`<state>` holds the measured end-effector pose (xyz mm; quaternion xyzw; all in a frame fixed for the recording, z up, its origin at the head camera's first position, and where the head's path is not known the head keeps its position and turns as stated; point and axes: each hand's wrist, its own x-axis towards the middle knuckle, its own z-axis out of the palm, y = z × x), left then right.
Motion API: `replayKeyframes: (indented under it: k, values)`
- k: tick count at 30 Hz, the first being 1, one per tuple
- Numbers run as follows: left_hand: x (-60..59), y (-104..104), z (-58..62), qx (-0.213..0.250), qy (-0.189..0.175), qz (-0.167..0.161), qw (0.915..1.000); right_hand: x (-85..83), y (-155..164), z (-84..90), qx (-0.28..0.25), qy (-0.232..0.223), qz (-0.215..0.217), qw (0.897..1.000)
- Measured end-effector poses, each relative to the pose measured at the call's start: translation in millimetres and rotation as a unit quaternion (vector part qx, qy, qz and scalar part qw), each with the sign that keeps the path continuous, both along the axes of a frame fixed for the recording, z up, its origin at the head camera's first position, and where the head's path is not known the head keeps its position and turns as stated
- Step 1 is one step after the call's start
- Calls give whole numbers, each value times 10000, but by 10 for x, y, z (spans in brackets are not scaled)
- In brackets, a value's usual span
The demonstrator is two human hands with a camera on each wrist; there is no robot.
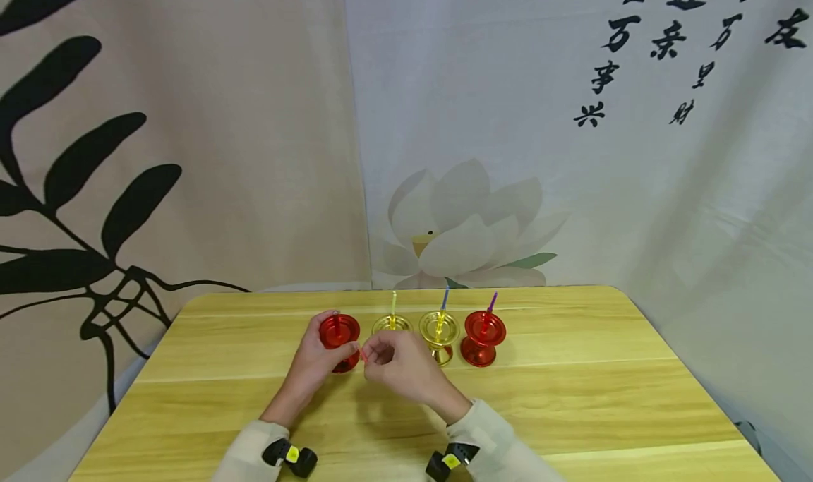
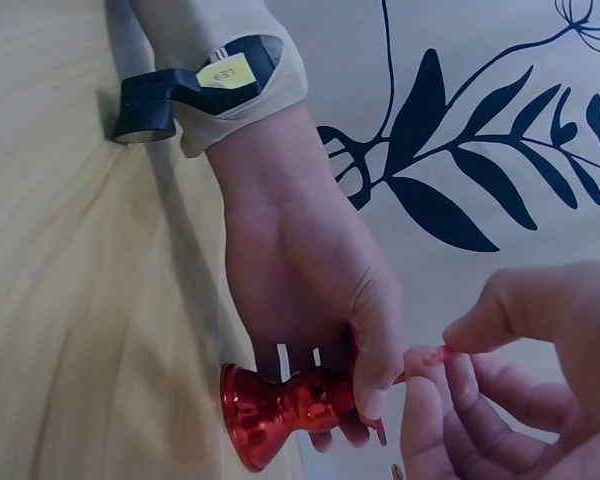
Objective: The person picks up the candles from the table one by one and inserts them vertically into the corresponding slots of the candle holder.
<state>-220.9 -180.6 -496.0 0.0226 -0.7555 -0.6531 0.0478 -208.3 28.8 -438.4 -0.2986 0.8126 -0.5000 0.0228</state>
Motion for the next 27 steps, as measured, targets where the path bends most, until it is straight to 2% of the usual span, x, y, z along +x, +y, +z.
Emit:
replayKeyframes:
  k: [6,21,27]
  values:
    - [20,20,0,55,63,-33,10000,-43,-92,41,-162,56,-280,9995]
    - [63,91,-20,357,261,-162,9989,-169,-316,124,-991,35,-747,9923]
    - [72,86,-22,297,161,-102,9994,-234,-373,176,-1350,13,-888,9869]
